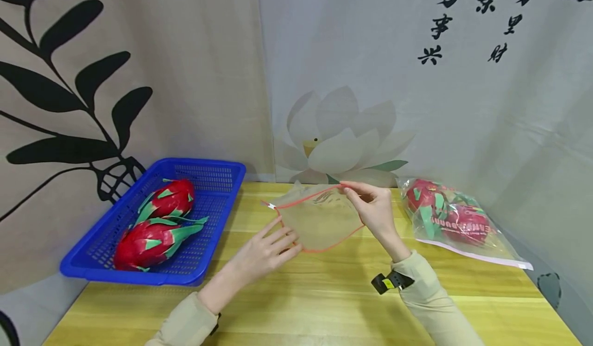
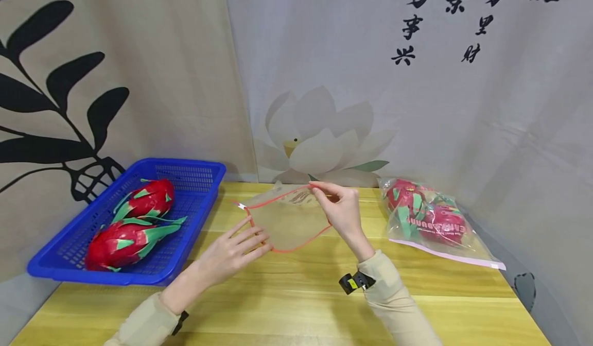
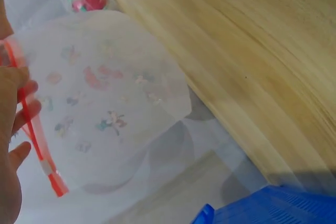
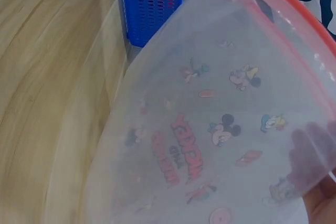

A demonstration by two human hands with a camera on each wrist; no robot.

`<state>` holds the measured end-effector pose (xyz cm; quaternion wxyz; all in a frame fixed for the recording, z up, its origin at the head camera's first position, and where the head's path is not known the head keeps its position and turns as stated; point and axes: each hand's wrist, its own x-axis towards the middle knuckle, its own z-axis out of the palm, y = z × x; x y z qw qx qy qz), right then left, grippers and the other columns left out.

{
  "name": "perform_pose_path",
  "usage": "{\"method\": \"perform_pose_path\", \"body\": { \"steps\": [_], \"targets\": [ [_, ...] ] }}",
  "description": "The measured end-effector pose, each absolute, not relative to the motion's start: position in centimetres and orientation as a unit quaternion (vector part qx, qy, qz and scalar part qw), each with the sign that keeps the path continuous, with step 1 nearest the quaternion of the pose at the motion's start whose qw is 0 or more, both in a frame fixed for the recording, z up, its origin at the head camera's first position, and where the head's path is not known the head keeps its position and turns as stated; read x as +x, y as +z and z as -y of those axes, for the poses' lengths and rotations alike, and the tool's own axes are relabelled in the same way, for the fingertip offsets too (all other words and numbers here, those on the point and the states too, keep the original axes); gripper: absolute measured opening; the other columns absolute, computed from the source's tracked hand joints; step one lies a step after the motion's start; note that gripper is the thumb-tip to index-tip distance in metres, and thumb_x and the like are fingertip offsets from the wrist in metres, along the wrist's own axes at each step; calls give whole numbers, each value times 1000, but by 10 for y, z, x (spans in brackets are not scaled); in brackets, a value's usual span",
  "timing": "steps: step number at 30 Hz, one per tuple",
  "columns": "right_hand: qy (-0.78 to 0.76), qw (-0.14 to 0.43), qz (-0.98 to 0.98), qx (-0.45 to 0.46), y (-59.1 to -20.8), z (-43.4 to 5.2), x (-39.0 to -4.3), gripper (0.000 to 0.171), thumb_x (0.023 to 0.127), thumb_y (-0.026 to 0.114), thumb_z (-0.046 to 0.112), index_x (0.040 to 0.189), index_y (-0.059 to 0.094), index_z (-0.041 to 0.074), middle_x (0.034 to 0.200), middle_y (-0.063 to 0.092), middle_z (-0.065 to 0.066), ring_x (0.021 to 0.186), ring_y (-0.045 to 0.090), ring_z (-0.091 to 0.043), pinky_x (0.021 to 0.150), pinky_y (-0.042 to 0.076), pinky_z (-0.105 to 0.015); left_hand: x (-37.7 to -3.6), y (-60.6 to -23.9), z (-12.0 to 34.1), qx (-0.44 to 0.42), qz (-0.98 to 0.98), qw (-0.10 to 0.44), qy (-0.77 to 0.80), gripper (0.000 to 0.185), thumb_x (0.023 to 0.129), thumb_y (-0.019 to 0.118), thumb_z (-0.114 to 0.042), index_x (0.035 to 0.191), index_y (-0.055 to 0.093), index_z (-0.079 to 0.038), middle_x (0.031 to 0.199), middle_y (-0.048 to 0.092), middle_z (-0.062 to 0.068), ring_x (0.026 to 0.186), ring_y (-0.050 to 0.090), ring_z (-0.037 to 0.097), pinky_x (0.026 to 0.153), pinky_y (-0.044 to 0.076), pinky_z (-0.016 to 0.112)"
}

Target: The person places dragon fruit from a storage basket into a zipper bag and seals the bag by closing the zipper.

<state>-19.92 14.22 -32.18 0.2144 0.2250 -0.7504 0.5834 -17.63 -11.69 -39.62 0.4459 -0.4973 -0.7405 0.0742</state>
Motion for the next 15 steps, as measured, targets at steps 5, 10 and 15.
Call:
{"method": "perform_pose_path", "body": {
  "steps": [5, 10, 15],
  "targets": [
    [573, 215, 759, 222, -319, -140, -197, 18, 88, 60, -4, 102, 69, -9, 92, 70, -29, 31, 25, 1, 33, 24, -18, -171, -387, 123, -492, 766, 410, 62, 36, 77, 67, -12, 112, 66, -19, 114, 68, 0, 110, 63, 19, 103, 46, 44],
    [570, 216, 760, 225, -319, -140, -197, 18, 88, 60, -4, 102, 69, -9, 93, 70, -29, 32, 24, 3, 34, 24, -19, -169, -368, 140, -474, 790, 390, 0, 28, 99, 43, -22, 116, 64, -14, 117, 66, 6, 113, 61, 25, 102, 46, 45],
    [568, 217, 762, 223, -319, -141, -197, 18, 89, 60, -3, 103, 69, -8, 93, 70, -28, 30, 25, 3, 33, 24, -19, -170, -346, 178, -375, 865, 331, -47, 42, 83, 69, -20, 123, 60, -8, 123, 63, 14, 116, 58, 33, 98, 48, 49]
  ]
}}
